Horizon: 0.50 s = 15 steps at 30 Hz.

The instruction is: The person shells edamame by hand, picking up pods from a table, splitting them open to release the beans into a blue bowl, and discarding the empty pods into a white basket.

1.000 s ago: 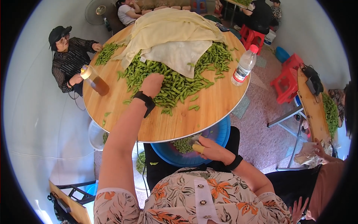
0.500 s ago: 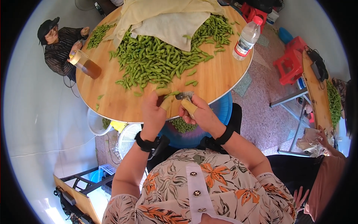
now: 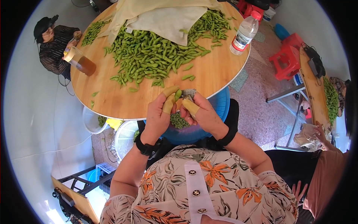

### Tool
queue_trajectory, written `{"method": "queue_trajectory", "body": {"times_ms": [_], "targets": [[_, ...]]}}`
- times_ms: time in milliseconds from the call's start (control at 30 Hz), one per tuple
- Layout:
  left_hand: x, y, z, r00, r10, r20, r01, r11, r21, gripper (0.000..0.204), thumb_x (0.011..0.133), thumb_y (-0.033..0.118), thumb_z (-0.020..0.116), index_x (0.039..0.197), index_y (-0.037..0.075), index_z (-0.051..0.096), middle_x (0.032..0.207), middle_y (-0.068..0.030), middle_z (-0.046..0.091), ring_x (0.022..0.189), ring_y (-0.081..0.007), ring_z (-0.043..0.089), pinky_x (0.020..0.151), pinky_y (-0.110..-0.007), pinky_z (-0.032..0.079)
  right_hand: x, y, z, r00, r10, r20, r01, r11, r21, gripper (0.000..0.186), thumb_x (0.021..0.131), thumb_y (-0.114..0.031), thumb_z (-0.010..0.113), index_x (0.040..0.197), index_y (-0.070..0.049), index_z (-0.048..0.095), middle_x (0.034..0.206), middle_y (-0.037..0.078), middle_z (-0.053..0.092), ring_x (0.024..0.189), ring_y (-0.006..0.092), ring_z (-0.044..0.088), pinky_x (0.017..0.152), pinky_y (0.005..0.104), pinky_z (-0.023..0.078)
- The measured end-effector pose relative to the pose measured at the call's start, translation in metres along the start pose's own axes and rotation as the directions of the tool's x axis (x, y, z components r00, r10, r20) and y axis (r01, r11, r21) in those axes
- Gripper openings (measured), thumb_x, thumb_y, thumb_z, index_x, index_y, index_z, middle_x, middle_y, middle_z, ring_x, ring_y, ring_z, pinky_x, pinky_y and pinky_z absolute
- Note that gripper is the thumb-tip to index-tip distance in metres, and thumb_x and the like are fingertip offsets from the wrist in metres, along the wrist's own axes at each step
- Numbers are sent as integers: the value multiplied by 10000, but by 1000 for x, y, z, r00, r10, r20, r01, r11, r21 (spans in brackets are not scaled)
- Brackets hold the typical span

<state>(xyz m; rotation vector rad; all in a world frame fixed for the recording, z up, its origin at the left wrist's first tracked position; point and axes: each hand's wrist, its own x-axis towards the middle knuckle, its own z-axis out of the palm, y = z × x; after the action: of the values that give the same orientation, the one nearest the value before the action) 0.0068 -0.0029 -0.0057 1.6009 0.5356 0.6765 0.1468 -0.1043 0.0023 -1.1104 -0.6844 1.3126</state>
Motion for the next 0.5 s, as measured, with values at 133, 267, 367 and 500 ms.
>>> {"method": "queue_trajectory", "body": {"times_ms": [133, 267, 367, 500], "targets": [[1, 4, 0, 1000, -16, -20, 17, 998, 66, 317, 960, 52, 459, 1254, 34, 576, 658, 7, 511, 594, -70, 454, 548, -227, 394, -1, -2, 1, 1000, 16, 19, -17, 997, 70, 108, 975, -149, 456, 971, -49, 496, 746, 31, 553, 534, 81, 473, 462, 218, 351], [-1, 5, 0, 998, 56, -24, -51, 984, 168, 318, 950, 46, 466, 1246, 39, 582, 650, -8, 513, 591, -82, 467, 542, -242, 405, -2, -3, 1, 999, 8, 31, -10, 999, 51, 104, 978, -154, 458, 979, -57, 496, 741, 28, 546, 527, 80, 459, 461, 217, 346], [-5, 11, -2, 960, 269, 74, -270, 835, 480, 305, 977, 78, 458, 1259, 40, 568, 716, 25, 525, 617, -64, 461, 548, -211, 385, -5, -9, 0, 999, 18, 51, -19, 1000, 13, 109, 981, -158, 461, 1004, -59, 501, 733, 26, 542, 525, 69, 444, 466, 204, 341], [-14, 16, 1, 979, 182, 91, -203, 906, 370, 310, 985, 142, 470, 1268, 45, 552, 729, -3, 561, 571, -80, 473, 507, -208, 369, -6, -10, -11, 965, 168, 201, -209, 956, 205, 116, 984, -159, 469, 1039, -64, 509, 705, 23, 547, 464, 58, 402, 402, 198, 299]]}}
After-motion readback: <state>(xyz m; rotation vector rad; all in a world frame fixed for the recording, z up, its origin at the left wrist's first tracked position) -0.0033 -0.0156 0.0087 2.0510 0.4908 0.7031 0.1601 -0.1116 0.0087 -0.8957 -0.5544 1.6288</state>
